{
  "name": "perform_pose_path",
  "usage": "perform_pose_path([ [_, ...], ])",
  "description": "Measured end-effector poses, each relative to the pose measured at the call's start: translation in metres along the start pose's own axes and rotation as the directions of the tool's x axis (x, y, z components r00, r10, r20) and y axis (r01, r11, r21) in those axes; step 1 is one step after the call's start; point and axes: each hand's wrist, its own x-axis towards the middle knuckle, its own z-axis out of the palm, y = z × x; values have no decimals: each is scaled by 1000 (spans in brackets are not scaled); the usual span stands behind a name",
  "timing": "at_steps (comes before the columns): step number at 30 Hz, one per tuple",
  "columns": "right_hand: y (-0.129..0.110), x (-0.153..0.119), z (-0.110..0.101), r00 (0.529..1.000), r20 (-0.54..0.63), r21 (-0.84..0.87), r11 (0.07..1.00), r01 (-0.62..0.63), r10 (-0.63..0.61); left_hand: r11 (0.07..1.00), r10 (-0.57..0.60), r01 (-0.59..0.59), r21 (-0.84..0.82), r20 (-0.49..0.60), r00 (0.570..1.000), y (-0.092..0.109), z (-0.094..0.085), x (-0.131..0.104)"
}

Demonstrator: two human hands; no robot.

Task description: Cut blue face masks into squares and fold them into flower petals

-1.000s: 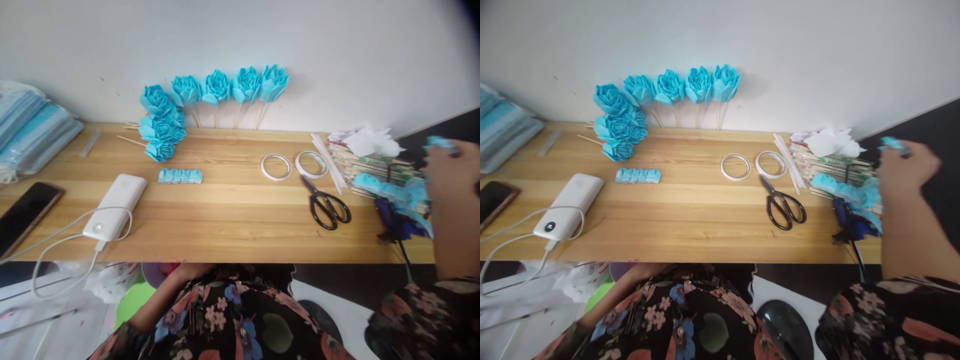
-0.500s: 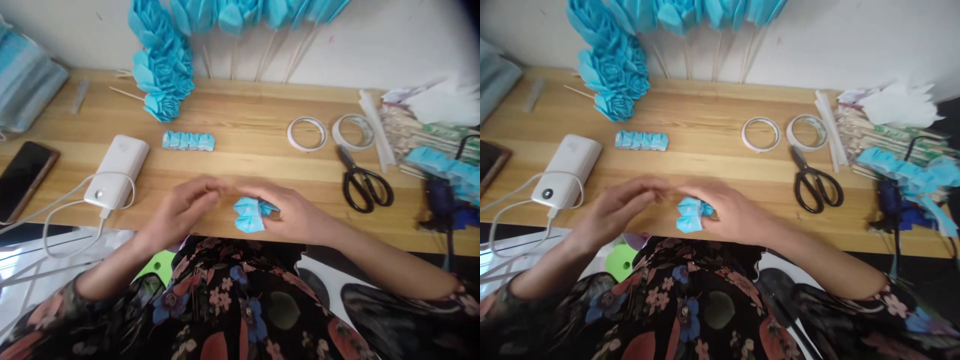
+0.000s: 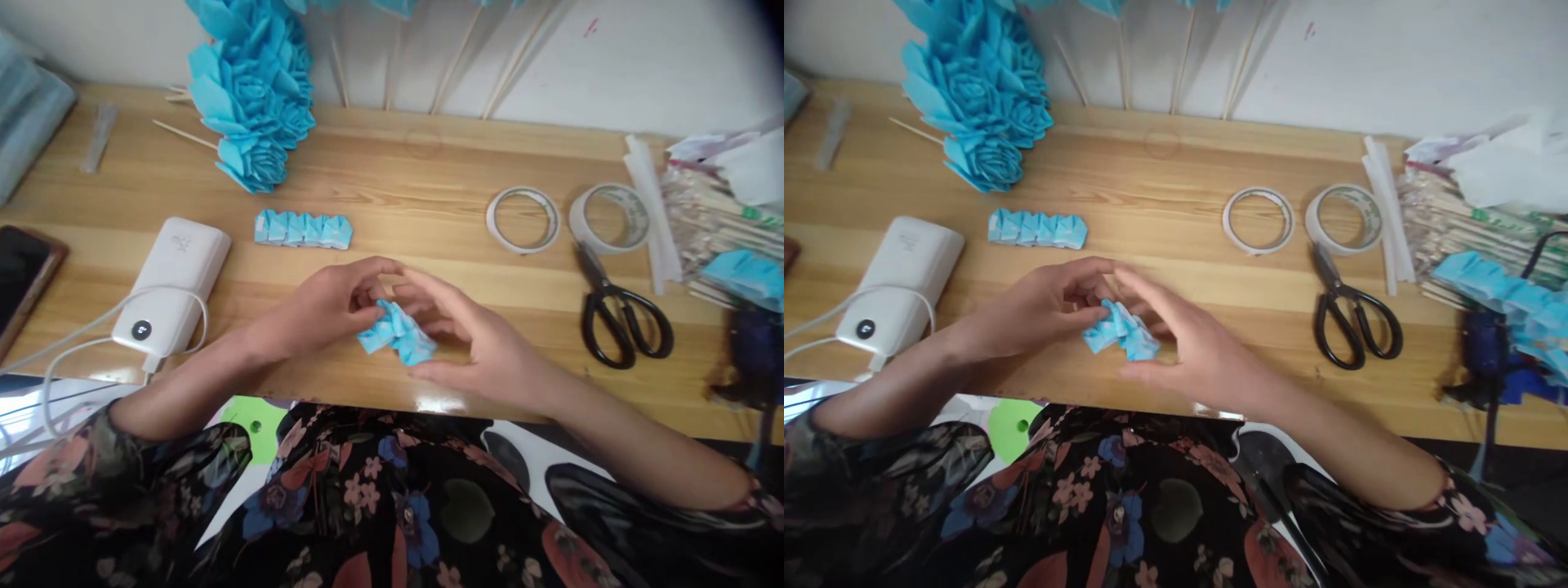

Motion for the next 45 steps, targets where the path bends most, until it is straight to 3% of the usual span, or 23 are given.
perform_pose_path([
  [2, 4, -4, -7, 998, -21, 118, 992, -50, 53, 998, 19, -19, 63, 4, 1000, 1, 0, 3],
  [5, 9, 1, -12, 995, -37, 163, 983, -90, 97, 998, 65, -65, 11, -36, 997, 2, 2, 9],
  [11, 9, 40, -24, 981, -120, 224, 966, -125, 155, 984, 126, -151, -98, -227, 966, 4, -2, 29],
  [17, 6, 57, -26, 958, -282, -2, 998, -65, 62, 982, 150, -184, -49, -390, 908, 6, -17, 42],
  [24, 12, 43, -6, 893, -437, -376, 924, -70, -111, 975, 200, -221, -25, -336, 920, -9, -2, 43],
  [28, 17, 44, -1, 851, -468, -498, 866, -32, -238, 978, 191, -208, -8, -370, 909, -23, 5, 51],
  [31, 17, 44, -2, 836, -491, -486, 873, -29, -246, 974, 210, -225, -7, -338, 918, -27, 4, 52],
  [37, 13, 45, -5, 883, -451, -328, 944, -26, -133, 959, 284, -272, 84, -335, 898, -24, 5, 47],
  [41, 19, 46, -6, 857, -486, -346, 938, -12, -168, 938, 343, -339, 68, -320, 883, -26, 8, 47],
  [43, 23, 47, -6, 835, -513, -369, 929, -7, -198, 928, 367, -367, 70, -359, 858, -25, 8, 47],
  [45, 27, 47, -7, 811, -534, -404, 915, 4, -239, 919, 393, -362, 157, -453, 800, -20, 6, 45],
])
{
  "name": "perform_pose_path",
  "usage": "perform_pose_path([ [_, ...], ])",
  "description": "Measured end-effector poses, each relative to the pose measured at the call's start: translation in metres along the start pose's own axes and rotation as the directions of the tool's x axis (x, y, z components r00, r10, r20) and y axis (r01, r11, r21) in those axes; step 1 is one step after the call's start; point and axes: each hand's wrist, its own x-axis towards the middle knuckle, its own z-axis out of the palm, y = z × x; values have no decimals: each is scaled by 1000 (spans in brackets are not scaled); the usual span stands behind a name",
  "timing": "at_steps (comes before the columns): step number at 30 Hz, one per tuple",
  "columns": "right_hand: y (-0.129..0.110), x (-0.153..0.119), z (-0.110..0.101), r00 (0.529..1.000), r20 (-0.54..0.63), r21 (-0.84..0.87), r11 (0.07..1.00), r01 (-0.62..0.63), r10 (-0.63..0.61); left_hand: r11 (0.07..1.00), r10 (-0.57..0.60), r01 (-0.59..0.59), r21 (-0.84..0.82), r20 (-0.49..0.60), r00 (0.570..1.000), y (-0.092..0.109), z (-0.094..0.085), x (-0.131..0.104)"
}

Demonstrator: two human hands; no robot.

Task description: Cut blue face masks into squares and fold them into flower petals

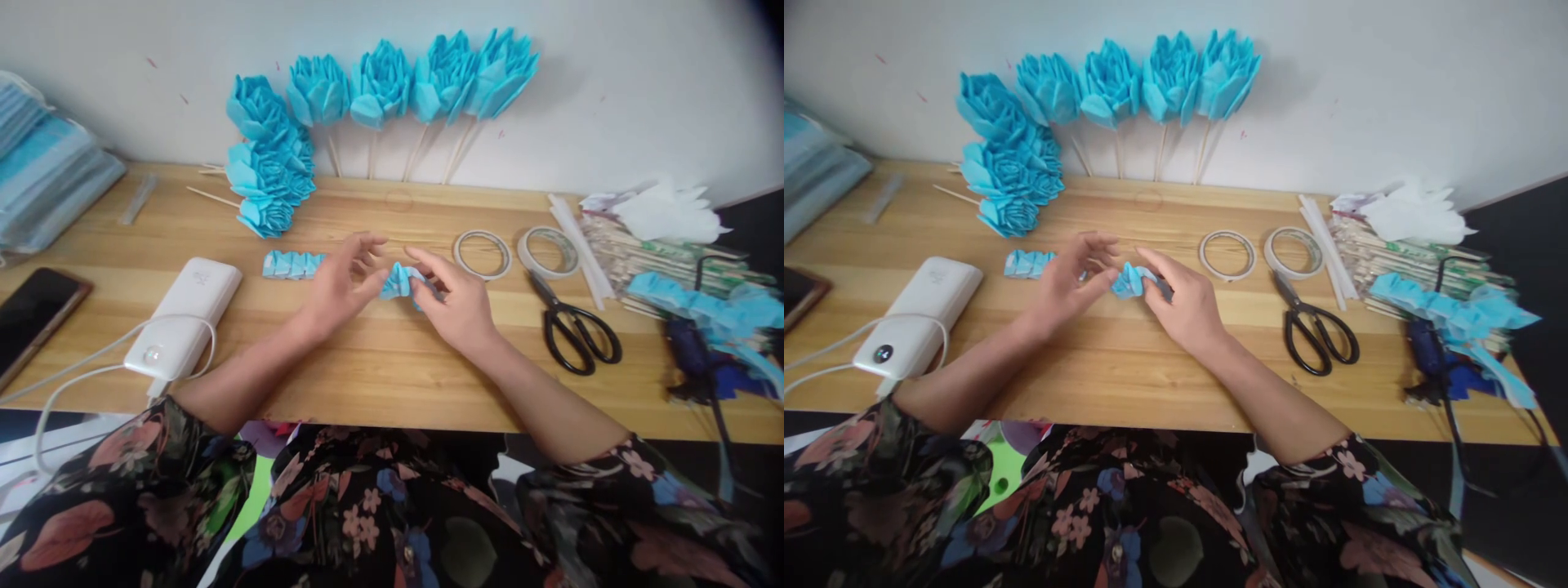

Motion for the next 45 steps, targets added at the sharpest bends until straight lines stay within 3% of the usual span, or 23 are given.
perform_pose_path([
  [3, 2, 0, 0, 994, -58, -46, 995, 88, -91, 990, 44, -32, 136, -85, 995, 10, -3, -1],
  [9, -2, 1, -1, 956, -89, -214, 942, 257, -281, 988, -26, 21, 152, 31, 999, 18, -1, -4],
  [13, -6, -1, -2, 951, -59, -237, 930, 281, -303, 990, -82, 75, 122, 56, 995, 19, 2, -4],
  [17, -8, -2, -1, 973, 9, -182, 956, 229, -232, 989, -122, 116, 88, 55, 991, 20, 4, -4],
  [21, -8, -2, 1, 989, -11, -59, 988, 146, -146, 992, -95, 90, 89, 48, 994, 16, 6, -3],
  [25, -4, 2, 1, 994, -10, 184, 977, -103, 107, 992, -75, 74, 104, 11, 997, 13, 6, -2],
  [29, 8, 8, -2, 950, 79, 419, 855, -305, 301, 991, -79, 82, 110, -32, 996, 13, 4, -1],
  [35, 25, 16, -15, 911, 94, 535, 751, -387, 403, 988, -93, 96, 122, -27, 995, 16, -6, 2],
  [39, 31, 18, -22, 897, 114, 546, 727, -416, 428, 958, 57, -42, 283, -45, 997, 15, -13, 4],
  [42, 33, 18, -22, 904, 146, 534, 737, -415, 403, 916, 125, -135, 379, 51, 991, 8, -11, 4],
  [45, 30, 18, -22, 890, 174, 566, 697, -440, 421, 914, 129, -182, 364, 165, 978, 0, -4, 2],
])
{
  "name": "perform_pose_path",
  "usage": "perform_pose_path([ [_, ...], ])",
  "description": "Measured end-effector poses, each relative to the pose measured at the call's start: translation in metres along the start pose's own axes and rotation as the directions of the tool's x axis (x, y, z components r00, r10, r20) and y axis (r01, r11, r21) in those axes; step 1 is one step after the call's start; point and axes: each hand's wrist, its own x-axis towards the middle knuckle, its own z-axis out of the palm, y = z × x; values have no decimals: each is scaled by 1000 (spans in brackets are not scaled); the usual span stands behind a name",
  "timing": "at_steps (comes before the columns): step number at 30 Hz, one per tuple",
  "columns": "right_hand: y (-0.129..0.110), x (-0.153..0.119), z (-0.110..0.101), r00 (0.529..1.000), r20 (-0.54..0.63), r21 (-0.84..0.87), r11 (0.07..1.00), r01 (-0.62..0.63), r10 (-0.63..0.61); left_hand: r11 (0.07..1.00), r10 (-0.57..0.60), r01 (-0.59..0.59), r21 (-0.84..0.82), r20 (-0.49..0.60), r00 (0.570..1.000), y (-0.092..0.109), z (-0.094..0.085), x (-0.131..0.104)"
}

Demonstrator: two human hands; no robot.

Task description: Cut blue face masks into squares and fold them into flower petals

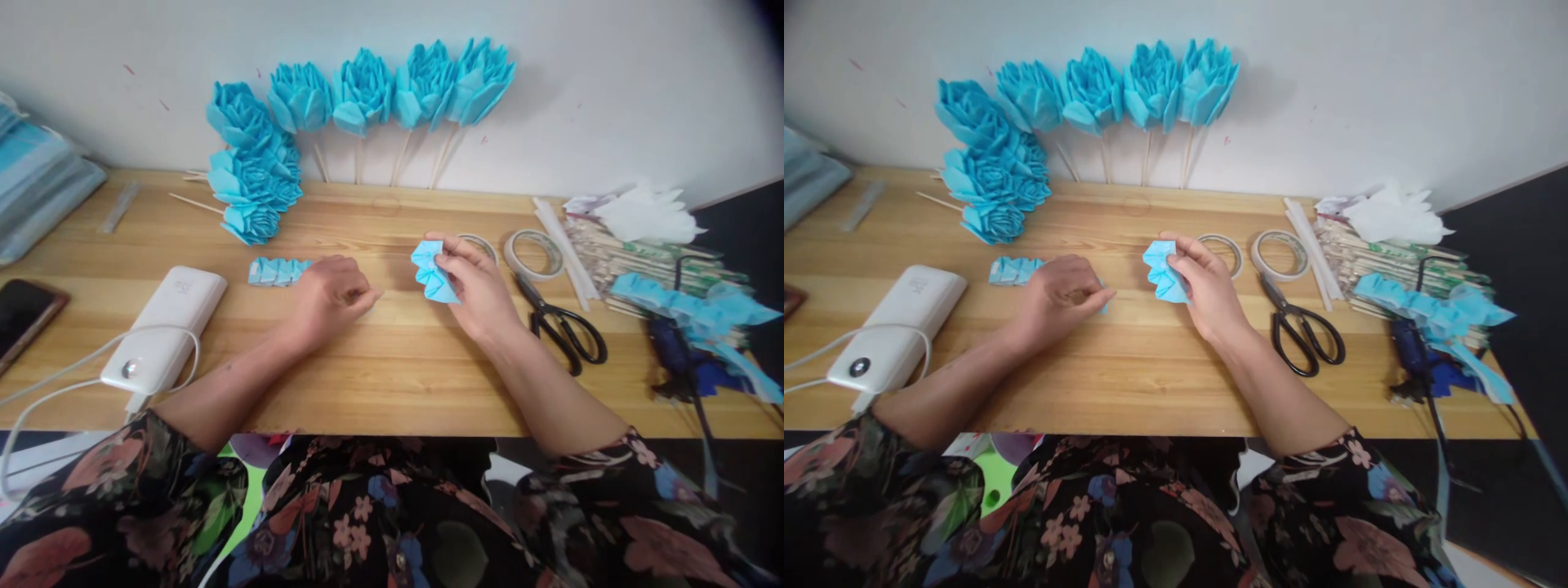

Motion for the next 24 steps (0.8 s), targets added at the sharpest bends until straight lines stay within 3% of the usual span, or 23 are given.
perform_pose_path([
  [6, -11, -4, 8, 995, -17, 133, 986, -98, 101, 999, -21, 19, 44, 45, 999, 1, 7, -1],
  [11, -18, -6, 2, 998, -23, 89, 995, -52, 54, 1000, -16, 15, 15, 57, 998, 2, 1, -2],
  [14, -26, -11, -7, 987, 160, -88, 996, -4, 18, 987, -117, 112, -115, -35, 993, 1, -3, 0],
  [16, -31, -15, -10, 928, 372, -251, 962, 102, -2, 946, -221, 198, -257, -60, 973, 0, -6, 1],
  [18, -35, -17, -10, 862, 503, -366, 886, 284, -69, 883, -298, 262, -389, -34, 954, 1, -7, 2],
  [21, -35, -19, -7, 828, 540, -413, 811, 415, -149, 801, -346, 311, -512, 28, 938, 3, -9, 3],
  [24, -34, -19, -3, 874, 467, -440, 822, 361, -134, 759, -366, 336, -558, 62, 929, 6, -9, 3],
])
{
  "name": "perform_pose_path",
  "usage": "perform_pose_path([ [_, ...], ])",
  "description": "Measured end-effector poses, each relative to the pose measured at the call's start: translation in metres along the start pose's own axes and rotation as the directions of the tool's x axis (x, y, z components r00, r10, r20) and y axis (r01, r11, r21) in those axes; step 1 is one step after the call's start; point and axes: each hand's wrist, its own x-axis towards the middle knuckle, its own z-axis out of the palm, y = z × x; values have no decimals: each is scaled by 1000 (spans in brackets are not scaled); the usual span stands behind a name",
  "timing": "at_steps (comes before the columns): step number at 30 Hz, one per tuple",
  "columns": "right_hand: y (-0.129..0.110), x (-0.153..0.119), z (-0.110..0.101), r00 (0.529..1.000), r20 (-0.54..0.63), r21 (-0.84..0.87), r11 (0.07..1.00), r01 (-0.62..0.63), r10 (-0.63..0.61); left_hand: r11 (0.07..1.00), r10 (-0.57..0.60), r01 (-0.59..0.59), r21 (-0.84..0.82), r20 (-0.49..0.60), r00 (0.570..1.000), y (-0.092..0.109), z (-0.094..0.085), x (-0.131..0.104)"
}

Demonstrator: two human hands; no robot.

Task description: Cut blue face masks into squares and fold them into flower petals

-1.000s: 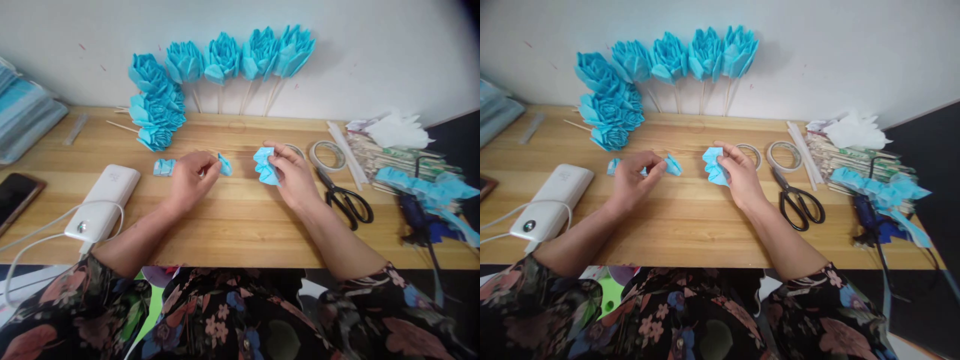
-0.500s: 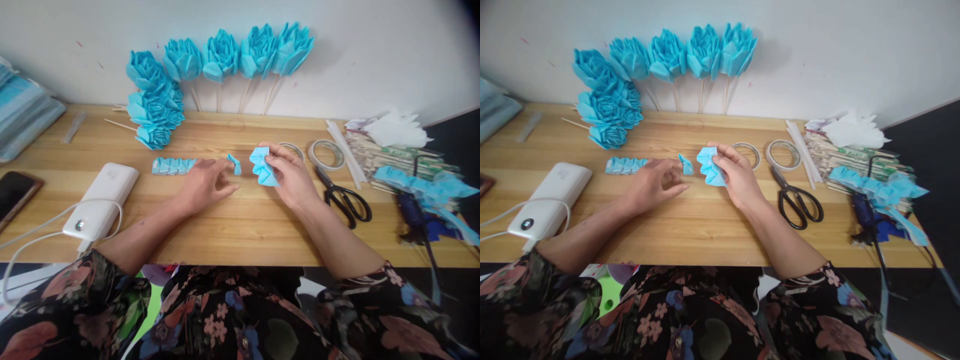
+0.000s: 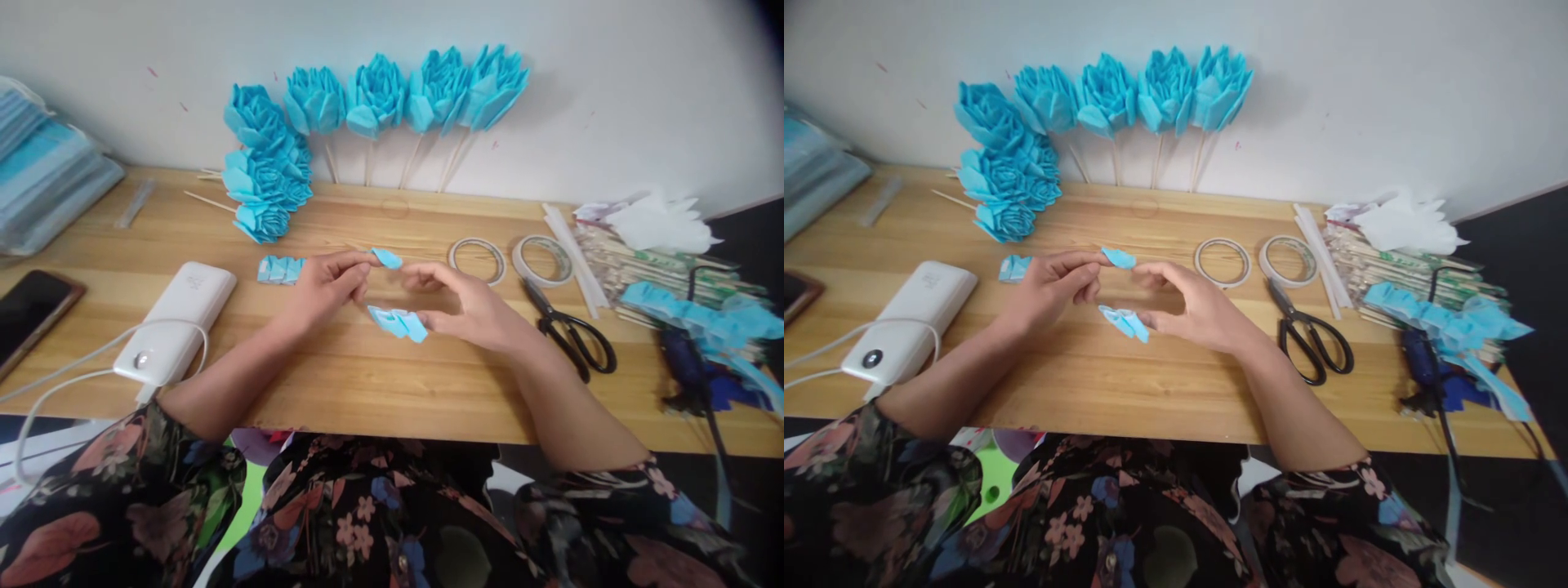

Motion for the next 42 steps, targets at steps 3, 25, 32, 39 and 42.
perform_pose_path([
  [3, -2, 0, 3, 997, -51, 4, 998, -57, 57, 1000, -17, 17, -16, -6, 1000, 2, 0, -1],
  [25, 7, 4, 18, 848, -327, -553, 812, 187, -418, 994, -74, 85, -63, 162, 984, 6, 5, -8],
  [32, 4, 3, 25, 778, -339, -709, 687, 159, -529, 997, -71, 76, -13, 229, 971, 10, 9, -13],
  [39, 12, 8, 19, 786, -595, -236, 971, 34, -172, 998, -53, 50, 42, 79, 996, 17, 7, -12],
  [42, 17, 11, 15, 795, -589, 183, 982, -42, 144, 999, -32, 32, 15, -29, 999, 15, 7, -9],
])
